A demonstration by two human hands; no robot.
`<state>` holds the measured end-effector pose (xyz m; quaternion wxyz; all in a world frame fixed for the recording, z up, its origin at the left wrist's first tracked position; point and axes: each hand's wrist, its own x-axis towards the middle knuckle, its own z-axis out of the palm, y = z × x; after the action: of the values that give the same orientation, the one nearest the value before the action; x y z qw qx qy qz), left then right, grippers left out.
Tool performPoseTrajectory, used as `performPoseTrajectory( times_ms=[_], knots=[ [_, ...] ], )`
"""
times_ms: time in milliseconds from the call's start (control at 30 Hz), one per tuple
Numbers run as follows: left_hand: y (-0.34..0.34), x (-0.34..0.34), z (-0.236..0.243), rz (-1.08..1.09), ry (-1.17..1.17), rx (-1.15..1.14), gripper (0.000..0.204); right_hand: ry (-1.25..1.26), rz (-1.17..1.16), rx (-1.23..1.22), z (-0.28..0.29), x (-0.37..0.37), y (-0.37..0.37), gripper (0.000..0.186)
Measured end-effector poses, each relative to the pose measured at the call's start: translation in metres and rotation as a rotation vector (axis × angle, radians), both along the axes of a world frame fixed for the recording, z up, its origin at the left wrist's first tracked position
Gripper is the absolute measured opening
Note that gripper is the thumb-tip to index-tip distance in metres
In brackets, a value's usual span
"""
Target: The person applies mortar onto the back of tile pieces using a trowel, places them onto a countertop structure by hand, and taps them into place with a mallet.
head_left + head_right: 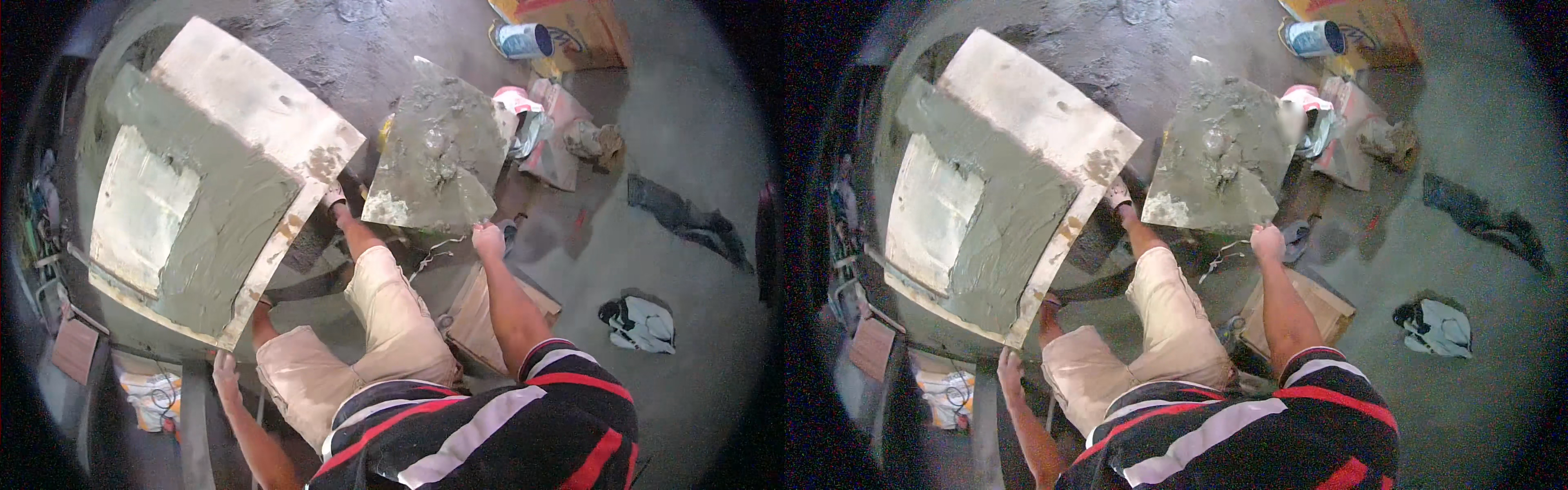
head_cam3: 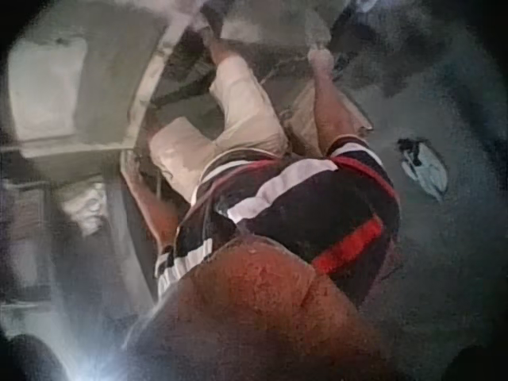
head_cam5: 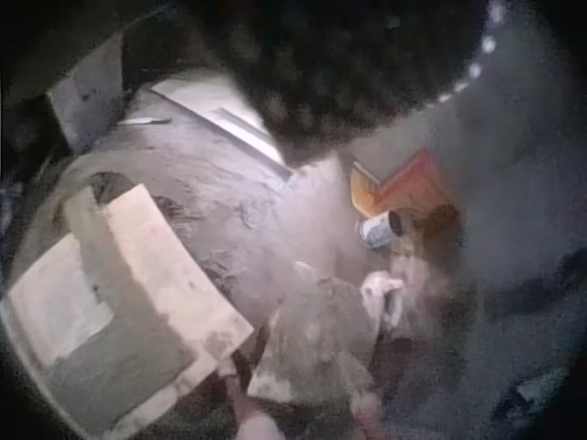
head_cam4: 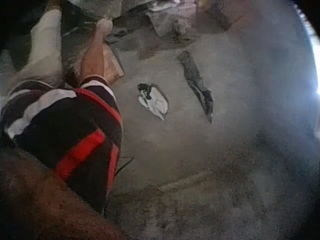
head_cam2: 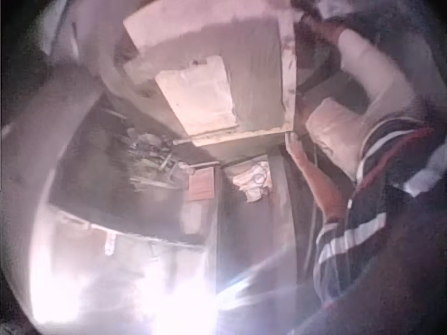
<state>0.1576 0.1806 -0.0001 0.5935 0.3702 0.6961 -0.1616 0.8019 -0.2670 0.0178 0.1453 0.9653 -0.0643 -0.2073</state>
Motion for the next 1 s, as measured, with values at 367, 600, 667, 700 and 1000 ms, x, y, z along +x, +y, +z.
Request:
performPoseTrajectory(
  times_ms=[367, 600, 667, 700, 1000],
  knots=[
    [0.024, 0.067, -0.001, -0.231, 0.025, 0.147, 0.061, 0.239, -0.734, 0.877, -0.027, -0.020, -0.003, 0.027],
    [0.017, 0.027, 0.033, -0.099, 0.106, 0.062, 0.055, 0.182, -0.576, 1.078, 0.008, -0.067, 0.017, 0.024],
    [0.007, -0.027, 0.025, -0.235, 0.038, 0.277, 0.056, 0.197, -0.581, 0.993, 0.022, -0.080, 0.066, 0.019],
    [-0.002, -0.036, 0.011, -0.233, 0.068, 0.273, 0.055, 0.225, -0.494, 1.036, 0.026, -0.083, 0.076, 0.020],
    [-0.068, -0.144, 0.037, 0.182, 0.060, 0.323, 0.058, 0.438, 0.559, 1.011, -0.021, -0.227, 0.306, 0.031]
  ],
)
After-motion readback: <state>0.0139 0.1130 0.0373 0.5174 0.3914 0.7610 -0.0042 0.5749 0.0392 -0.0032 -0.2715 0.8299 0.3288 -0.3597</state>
